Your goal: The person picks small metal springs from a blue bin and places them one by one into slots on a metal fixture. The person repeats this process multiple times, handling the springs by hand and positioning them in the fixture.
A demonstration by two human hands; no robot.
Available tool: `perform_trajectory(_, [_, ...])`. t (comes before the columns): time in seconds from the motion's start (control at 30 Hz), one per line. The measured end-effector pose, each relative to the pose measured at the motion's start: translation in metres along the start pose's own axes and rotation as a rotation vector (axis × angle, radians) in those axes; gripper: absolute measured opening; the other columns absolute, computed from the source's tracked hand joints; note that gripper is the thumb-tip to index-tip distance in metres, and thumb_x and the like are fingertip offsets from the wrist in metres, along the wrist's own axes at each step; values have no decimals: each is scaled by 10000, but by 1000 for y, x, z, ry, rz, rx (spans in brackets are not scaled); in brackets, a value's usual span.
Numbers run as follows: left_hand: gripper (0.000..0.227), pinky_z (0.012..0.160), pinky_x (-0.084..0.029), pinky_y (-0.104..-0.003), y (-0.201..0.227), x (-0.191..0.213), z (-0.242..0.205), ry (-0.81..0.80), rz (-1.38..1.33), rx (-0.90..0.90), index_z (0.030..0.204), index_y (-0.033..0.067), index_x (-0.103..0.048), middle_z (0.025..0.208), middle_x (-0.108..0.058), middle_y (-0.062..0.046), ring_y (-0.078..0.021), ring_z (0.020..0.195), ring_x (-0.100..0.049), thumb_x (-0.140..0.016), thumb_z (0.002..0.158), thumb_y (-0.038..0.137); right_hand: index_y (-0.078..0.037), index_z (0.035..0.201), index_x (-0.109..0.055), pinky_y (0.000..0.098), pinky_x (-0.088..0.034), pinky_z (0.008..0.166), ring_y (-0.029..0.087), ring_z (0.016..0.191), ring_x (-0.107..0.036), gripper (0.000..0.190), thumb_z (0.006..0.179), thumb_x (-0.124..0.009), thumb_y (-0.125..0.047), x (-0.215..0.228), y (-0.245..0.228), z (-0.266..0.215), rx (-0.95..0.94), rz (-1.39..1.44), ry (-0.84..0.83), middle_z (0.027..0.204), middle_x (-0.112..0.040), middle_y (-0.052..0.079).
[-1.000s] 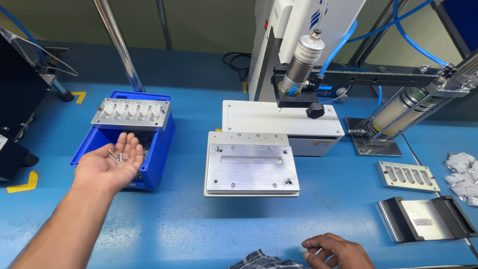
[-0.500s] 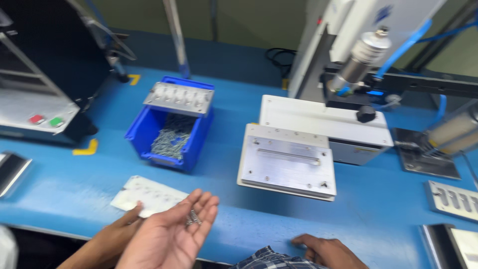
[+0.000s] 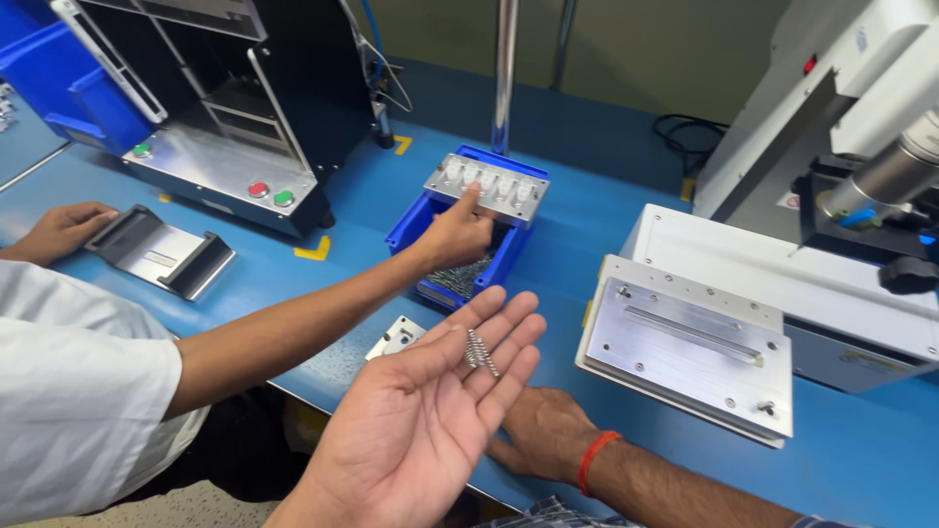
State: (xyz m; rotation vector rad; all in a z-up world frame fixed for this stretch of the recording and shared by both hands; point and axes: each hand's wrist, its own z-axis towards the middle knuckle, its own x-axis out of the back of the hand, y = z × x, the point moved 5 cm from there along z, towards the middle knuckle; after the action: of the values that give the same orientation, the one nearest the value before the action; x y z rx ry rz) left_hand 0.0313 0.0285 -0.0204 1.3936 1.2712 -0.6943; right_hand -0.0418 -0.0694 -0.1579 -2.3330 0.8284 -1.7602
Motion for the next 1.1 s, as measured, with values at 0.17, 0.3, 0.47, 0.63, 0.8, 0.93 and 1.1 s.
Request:
perform_trajectory(0.17, [512, 1068, -501, -431, 7, -2, 4, 117, -40, 53, 1428, -60, -484, 1479, -568, -249, -332, 1317, -577, -507, 950, 121, -128, 1234, -587, 487, -537, 883, 359, 1003, -683, 521, 870, -689, -486, 6, 9, -17, -93, 3, -20, 1073, -706, 160])
perform_trajectory(0.3, [455, 1015, -537, -454, 11, 1, 15, 139, -7, 68, 1316, -75, -523, 1387, -600, -260, -379, 1286, -613, -511, 929, 163, -281, 1473, -506, 491, -549, 846, 353, 992, -689, 718, 862, -645, -631, 9, 48, -67, -235, -27, 33, 1117, -686, 137])
perform_trajectory(0.47, [386, 987, -569, -407, 11, 15, 32, 268, 301, 87, 1249, -49, -560, 1214, -646, -191, -303, 1157, -670, -543, 960, 206, -336, 1419, -505, 342, -641, 822, 177, 1000, -751, 673, 904, -507, -769, -5, 172, -179, -739, -331, -273, 1131, -692, 27])
perform_trajectory(0.63, [371, 945, -579, -389, 16, 30, 56, 398, 519, 105, 1288, -20, -576, 1119, -650, -152, -256, 1050, -669, -521, 1000, 208, -403, 1543, -388, 329, -685, 794, 163, 961, -788, 660, 929, -577, -554, -1, 303, -305, -1068, -418, -287, 1220, -708, -2])
perform_trajectory(0.8, [274, 724, -526, -304, 31, 53, 105, 449, 780, 105, 1200, 13, -653, 889, -590, -42, -152, 795, -573, -509, 1018, 159, -361, 1605, -329, 386, -670, 905, 199, 1001, -791, 669, 971, -539, -385, 5, 362, -370, -1249, -397, -322, 1151, -788, 71])
perform_trajectory(0.93, [223, 566, -417, -280, 44, 80, 156, 438, 912, 146, 1082, 22, -671, 743, -475, 22, -108, 639, -436, -519, 1032, 176, -294, 1467, -526, 413, -657, 884, 224, 1006, -801, 529, 950, -580, -393, 21, 338, -350, -1280, -378, -275, 1115, -771, 64])
perform_trajectory(1.1, [243, 543, -381, -303, 63, 115, 212, 484, 1182, 92, 1017, 47, -667, 708, -419, 32, -114, 609, -385, -558, 1025, 264, -334, 1520, -462, 426, -563, 1050, 294, 1243, -641, 740, 870, -582, -666, 0, 249, -296, -1192, -141, 55, 1285, -672, 118])
